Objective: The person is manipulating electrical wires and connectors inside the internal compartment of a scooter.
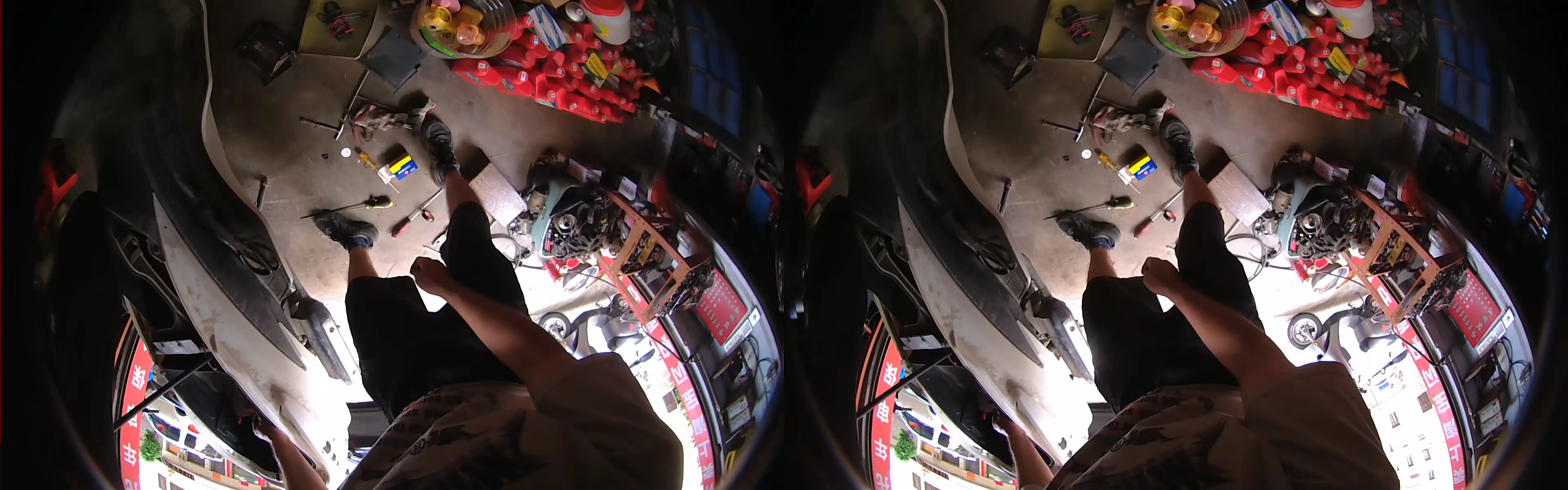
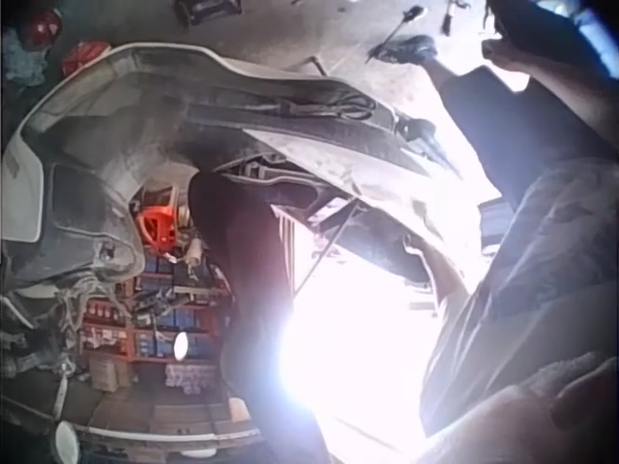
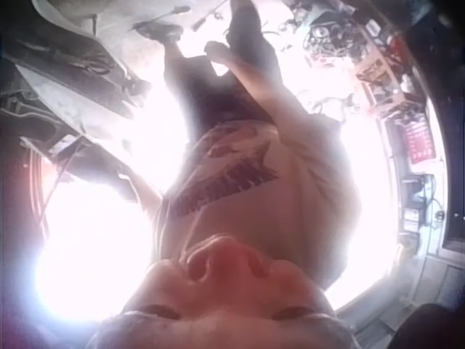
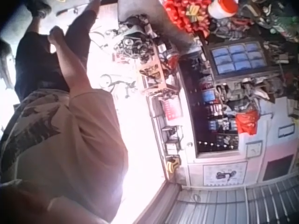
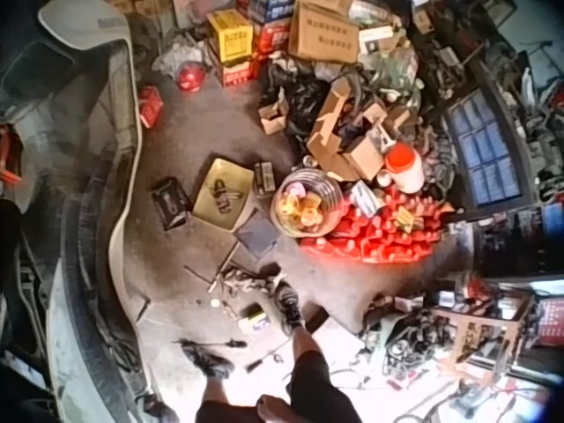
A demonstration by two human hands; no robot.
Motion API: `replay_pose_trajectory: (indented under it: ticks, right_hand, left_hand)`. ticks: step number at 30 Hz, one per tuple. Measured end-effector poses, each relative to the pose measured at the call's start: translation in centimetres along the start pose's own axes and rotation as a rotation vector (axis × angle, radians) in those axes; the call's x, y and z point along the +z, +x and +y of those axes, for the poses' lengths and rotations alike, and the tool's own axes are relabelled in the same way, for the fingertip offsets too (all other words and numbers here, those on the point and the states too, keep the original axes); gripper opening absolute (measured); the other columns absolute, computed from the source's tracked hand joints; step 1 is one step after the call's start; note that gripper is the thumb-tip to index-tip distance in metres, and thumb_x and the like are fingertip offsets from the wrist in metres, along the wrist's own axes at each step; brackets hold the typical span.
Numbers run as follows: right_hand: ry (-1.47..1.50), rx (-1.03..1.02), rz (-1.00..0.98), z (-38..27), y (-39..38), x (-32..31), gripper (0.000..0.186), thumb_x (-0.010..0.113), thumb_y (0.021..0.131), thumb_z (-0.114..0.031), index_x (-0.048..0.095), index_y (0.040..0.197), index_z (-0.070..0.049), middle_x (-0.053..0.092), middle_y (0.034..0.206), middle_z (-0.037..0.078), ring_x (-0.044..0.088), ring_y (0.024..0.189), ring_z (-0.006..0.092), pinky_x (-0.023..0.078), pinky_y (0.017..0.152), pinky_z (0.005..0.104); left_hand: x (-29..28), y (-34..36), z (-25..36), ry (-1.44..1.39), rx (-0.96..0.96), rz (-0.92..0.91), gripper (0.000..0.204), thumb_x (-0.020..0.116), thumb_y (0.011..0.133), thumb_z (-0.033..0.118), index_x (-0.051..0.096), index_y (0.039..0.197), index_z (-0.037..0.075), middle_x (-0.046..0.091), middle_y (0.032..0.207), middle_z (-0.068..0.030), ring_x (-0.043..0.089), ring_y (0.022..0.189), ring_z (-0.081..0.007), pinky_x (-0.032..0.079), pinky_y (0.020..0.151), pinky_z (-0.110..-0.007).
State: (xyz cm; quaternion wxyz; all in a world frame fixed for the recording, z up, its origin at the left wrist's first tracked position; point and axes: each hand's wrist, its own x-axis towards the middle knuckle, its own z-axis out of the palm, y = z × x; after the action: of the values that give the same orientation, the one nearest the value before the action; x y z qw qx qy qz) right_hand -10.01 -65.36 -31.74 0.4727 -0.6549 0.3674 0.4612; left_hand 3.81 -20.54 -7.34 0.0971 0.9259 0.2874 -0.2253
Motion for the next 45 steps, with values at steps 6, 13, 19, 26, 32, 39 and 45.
replay_pose_trajectory:
  ticks: [6,13,19,26,32,39,45]
  right_hand:
    - [-0.059,-0.001,0.002,1.2,-0.9,0.1,0.018,0.050,0.084,-0.016,0.064,0.089,-0.005,0.065,0.093,0.017,0.062,0.092,0.0330,0.048,0.079,0.0432]
    - [-0.074,-0.043,-0.040,2.2,-0.4,0.9,0.017,0.051,0.082,-0.015,0.063,0.089,-0.004,0.065,0.093,0.017,0.062,0.092,0.0335,0.048,0.080,0.0435]
    - [-0.333,0.046,-0.090,6.0,7.4,3.9,0.022,0.050,0.075,-0.013,0.062,0.087,0.001,0.064,0.089,0.024,0.064,0.088,0.0379,0.051,0.075,0.0476]
    - [-0.688,0.295,0.064,13.6,23.3,7.6,0.035,0.053,0.083,-0.019,0.051,0.116,-0.008,0.046,0.122,0.018,0.051,0.110,0.0368,0.047,0.085,0.0497]
    - [-0.816,0.382,-0.273,18.3,32.6,10.4,0.046,0.056,0.084,-0.027,0.048,0.129,-0.019,0.016,0.147,0.017,0.036,0.124,0.0376,0.039,0.097,0.0487]
    - [-0.749,0.220,-0.042,22.7,32.8,11.6,0.042,0.060,0.078,-0.019,0.054,0.117,-0.003,0.022,0.146,0.013,0.041,0.118,0.0359,0.042,0.094,0.0473]
    - [-0.478,0.022,0.199,12.0,23.9,6.2,0.016,0.061,0.074,-0.009,0.059,0.090,-0.011,0.058,0.095,0.014,0.052,0.097,0.0365,0.043,0.084,0.0467]
  left_hand:
    - [0.3,-1.0,2.9,-0.082,0.023,0.024,0.050,0.049,0.085,0.045,0.052,0.125,0.014,0.057,0.120,-0.0003,0.052,0.105,-0.0132,0.037,0.097,-0.029]
    - [11.2,0.0,12.0,-0.635,-0.053,-0.172,0.054,0.049,0.085,0.049,0.050,0.127,0.016,0.056,0.121,0.0021,0.050,0.106,-0.0115,0.036,0.098,-0.028]
    - [34.4,4.5,22.6,-1.319,-0.402,-0.474,0.056,0.049,0.084,0.052,0.048,0.128,0.017,0.055,0.123,0.0041,0.049,0.107,-0.0101,0.035,0.098,-0.027]
    - [56.8,11.4,19.4,-1.820,-0.763,-0.626,0.063,0.052,0.080,0.062,0.050,0.129,0.021,0.053,0.127,0.0090,0.045,0.113,-0.0061,0.029,0.105,-0.027]
    - [65.5,15.5,11.4,-1.799,-0.883,-0.551,0.048,0.057,0.077,0.058,0.062,0.111,0.024,0.059,0.114,0.0107,0.050,0.101,-0.0045,0.037,0.095,-0.027]
    - [66.7,14.8,11.0,-1.817,-0.949,-0.635,0.048,0.057,0.079,0.053,0.061,0.114,0.020,0.061,0.113,0.0085,0.055,0.102,-0.0094,0.043,0.092,-0.030]
    - [29.3,9.1,1.1,-1.208,-0.443,-0.220,0.030,0.060,0.082,0.035,0.063,0.097,0.010,0.062,0.094,-0.0014,0.056,0.085,-0.0139,0.042,0.076,-0.030]
